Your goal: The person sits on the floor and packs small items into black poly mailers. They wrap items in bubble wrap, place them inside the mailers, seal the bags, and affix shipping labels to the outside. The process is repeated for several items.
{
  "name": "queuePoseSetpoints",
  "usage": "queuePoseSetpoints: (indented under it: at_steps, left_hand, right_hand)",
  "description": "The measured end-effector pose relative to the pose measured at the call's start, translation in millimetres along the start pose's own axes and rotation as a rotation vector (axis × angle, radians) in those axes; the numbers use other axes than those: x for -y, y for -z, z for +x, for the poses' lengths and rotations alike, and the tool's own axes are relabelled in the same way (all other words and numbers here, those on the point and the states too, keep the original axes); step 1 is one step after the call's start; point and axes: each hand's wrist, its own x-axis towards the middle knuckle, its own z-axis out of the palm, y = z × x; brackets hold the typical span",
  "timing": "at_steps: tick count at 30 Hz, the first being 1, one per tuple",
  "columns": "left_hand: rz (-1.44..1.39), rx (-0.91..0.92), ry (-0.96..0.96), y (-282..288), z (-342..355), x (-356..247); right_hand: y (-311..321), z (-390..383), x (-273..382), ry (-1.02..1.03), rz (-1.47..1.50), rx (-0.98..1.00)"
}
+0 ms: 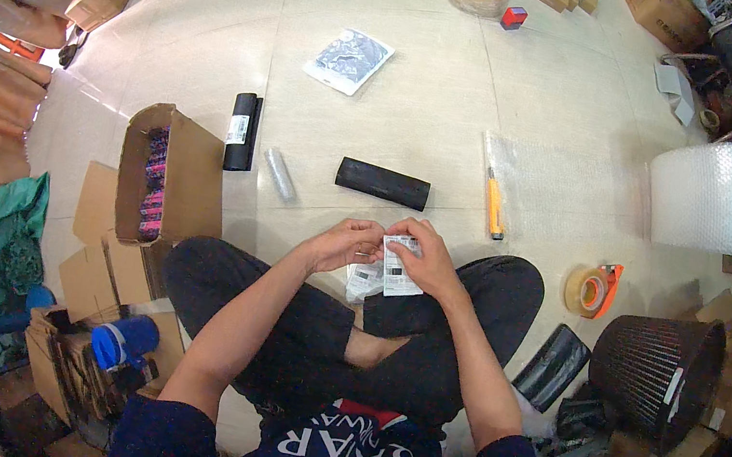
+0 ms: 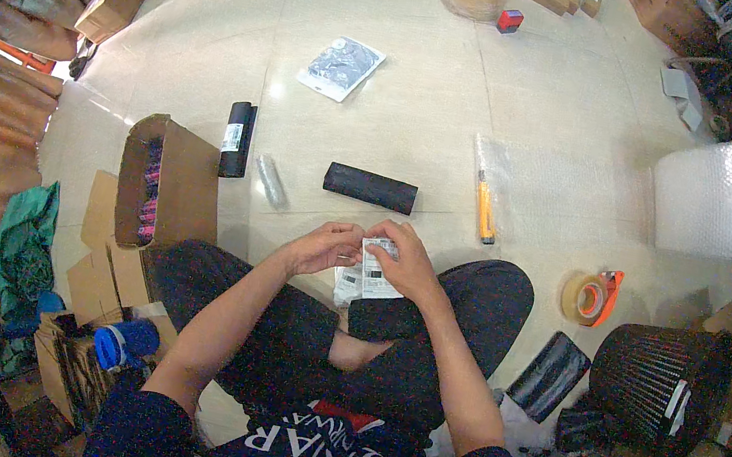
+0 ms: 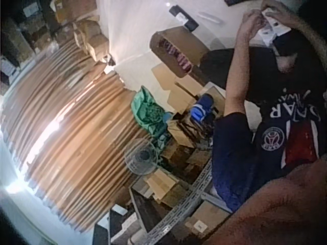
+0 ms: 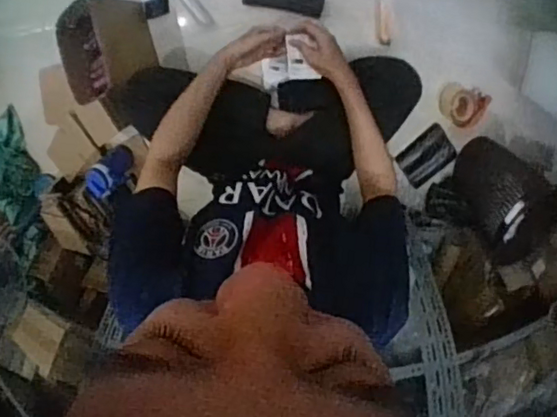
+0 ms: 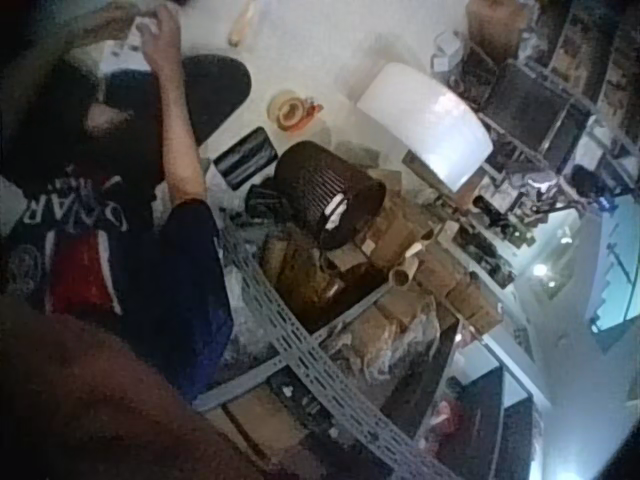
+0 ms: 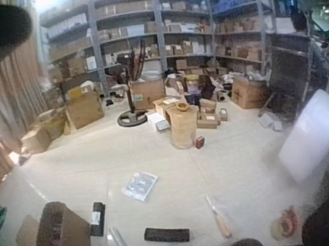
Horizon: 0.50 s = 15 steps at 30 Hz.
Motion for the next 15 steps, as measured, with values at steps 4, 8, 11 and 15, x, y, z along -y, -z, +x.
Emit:
queuePoseSetpoints:
  at_steps: [4, 8, 11, 15]
  left_hand:
    - [-0.066, 0.022, 0.019, -2, 0, 2]
    - [-0.187, 0.082, 0.052, -6, 0, 4]
    - [-0.256, 0.126, 0.11, -6, 1, 5]
    - [-0.283, 0.202, 0.187, 0, 4, 9]
  right_hand:
    - [1, -3, 4, 0.086, -0.04, -0.055]
    - [-2, -3, 7, 0.159, -0.04, -0.122]
    - [-5, -3, 11, 0.185, -0.031, -0.175]
    - [-9, -4, 16, 0.229, -0.049, -0.212]
